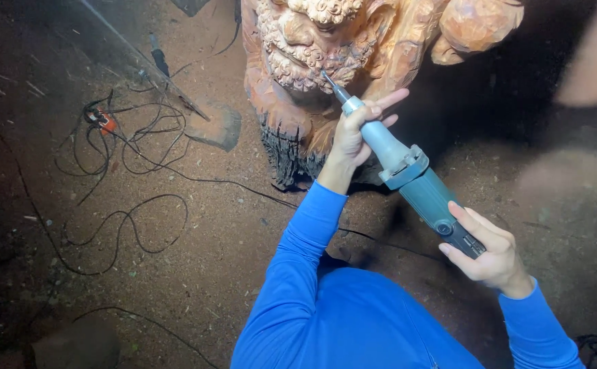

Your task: Carving intricate details into a large wooden sculpture using a power rotary tool

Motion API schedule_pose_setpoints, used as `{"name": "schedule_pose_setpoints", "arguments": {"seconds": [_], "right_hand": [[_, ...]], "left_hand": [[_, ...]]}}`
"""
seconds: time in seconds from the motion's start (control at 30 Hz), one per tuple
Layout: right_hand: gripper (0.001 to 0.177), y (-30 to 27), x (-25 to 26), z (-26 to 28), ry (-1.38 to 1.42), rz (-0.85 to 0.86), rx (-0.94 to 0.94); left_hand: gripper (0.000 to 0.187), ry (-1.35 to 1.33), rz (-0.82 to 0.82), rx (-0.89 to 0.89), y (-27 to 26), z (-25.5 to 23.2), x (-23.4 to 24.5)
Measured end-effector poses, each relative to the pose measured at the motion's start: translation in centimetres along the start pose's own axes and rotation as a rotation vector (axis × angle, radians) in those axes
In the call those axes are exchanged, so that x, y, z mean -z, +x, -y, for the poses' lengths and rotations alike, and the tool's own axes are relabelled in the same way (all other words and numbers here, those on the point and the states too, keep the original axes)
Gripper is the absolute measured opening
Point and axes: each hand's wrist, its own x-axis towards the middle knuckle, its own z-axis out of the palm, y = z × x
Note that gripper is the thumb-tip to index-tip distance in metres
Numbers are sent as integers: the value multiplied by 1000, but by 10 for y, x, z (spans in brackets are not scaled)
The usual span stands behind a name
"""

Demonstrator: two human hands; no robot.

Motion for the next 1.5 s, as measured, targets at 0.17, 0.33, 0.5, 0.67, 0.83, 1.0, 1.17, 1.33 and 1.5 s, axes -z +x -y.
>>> {"name": "schedule_pose_setpoints", "arguments": {"seconds": [0.17, 0.33, 0.5, 0.67, 0.83, 1.0, 1.17, 1.33, 1.5], "right_hand": [[77, -5, -6, 0, 25, -22, 5], [79, -15, -15, -2, 29, -48, -48], [82, -28, -30, -1, 60, -60, -81], [80, -28, -39, -2, 74, -99, -83], [79, -37, -29, -22, 59, -61, -49], [70, -17, -1, -19, 25, -25, 11], [73, 7, 10, -10, -54, 28, 76], [73, 0, 3, -10, -49, 30, 6], [73, -13, -1, -18, -43, -20, -5]], "left_hand": [[14, 39, -3, -28, 4, 3, 2], [14, 77, 6, -68, 6, 4, 1], [15, 111, 40, -58, 4, 2, 3], [14, 130, 28, -69, 10, 0, 1], [10, 88, 25, -92, 2, 13, 1], [12, -46, -4, -105, -4, 18, 5], [12, -160, 65, -42, 2, 10, 13], [12, -119, 43, -27, 2, 7, 11], [14, -22, -7, -64, 4, 13, 5]]}}
